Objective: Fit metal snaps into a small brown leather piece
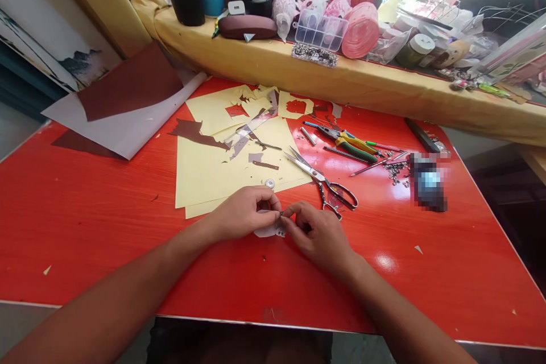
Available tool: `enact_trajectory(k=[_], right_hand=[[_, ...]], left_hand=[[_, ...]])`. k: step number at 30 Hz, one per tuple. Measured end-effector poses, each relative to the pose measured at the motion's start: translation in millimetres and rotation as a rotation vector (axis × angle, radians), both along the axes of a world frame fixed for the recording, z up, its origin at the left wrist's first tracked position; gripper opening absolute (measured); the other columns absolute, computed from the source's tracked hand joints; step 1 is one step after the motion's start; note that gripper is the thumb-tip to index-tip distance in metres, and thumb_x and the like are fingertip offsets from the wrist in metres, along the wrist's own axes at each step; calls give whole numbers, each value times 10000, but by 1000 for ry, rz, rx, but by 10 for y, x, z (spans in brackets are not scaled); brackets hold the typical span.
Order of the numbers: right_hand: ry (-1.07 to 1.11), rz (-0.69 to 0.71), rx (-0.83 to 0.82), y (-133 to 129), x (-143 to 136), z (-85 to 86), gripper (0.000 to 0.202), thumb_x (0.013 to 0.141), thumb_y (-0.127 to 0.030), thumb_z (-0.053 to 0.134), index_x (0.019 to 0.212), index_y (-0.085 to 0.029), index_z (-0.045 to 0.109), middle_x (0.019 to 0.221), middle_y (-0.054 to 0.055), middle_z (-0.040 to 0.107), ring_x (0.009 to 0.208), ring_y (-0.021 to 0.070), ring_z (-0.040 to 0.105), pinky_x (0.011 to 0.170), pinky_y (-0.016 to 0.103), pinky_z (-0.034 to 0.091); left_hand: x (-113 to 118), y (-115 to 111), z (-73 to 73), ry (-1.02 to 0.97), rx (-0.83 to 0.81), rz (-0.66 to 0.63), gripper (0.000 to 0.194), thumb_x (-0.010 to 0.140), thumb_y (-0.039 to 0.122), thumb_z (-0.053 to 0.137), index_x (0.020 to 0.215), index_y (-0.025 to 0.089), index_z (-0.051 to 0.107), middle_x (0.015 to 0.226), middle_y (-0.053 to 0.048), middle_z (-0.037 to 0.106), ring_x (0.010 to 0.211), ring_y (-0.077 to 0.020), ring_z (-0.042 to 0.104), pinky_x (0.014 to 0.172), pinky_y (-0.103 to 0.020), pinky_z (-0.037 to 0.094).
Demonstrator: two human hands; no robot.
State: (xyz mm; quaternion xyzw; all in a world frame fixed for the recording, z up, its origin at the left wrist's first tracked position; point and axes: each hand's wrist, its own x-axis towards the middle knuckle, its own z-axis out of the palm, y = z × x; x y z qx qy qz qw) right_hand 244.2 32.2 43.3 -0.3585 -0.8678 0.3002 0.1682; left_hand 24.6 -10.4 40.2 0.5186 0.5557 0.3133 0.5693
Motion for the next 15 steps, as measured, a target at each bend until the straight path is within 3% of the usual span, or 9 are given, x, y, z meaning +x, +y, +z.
enact_trajectory(k=[8, 15], right_hand=[[-24, -30, -32, 17, 11, -24, 141, 988, -321, 614, 933, -221, 697, 562, -59, 544, 462, 107, 435, 528, 240, 295], [-4, -41, -157, 52, 10, -24, 137, 983, -339, 626, 930, -226, 683, 571, -62, 510, 493, 116, 441, 516, 239, 286]], left_hand=[[-20, 5, -10, 9, 30, -34, 117, 866, 291, 666, 869, 197, 736, 883, -22, 685, 771, -173, 641, 672, -280, 484], [-25, 27, -3, 59, 75, -55, 127, 876, 307, 678, 856, 200, 743, 892, -34, 698, 844, -195, 644, 759, -296, 493]])
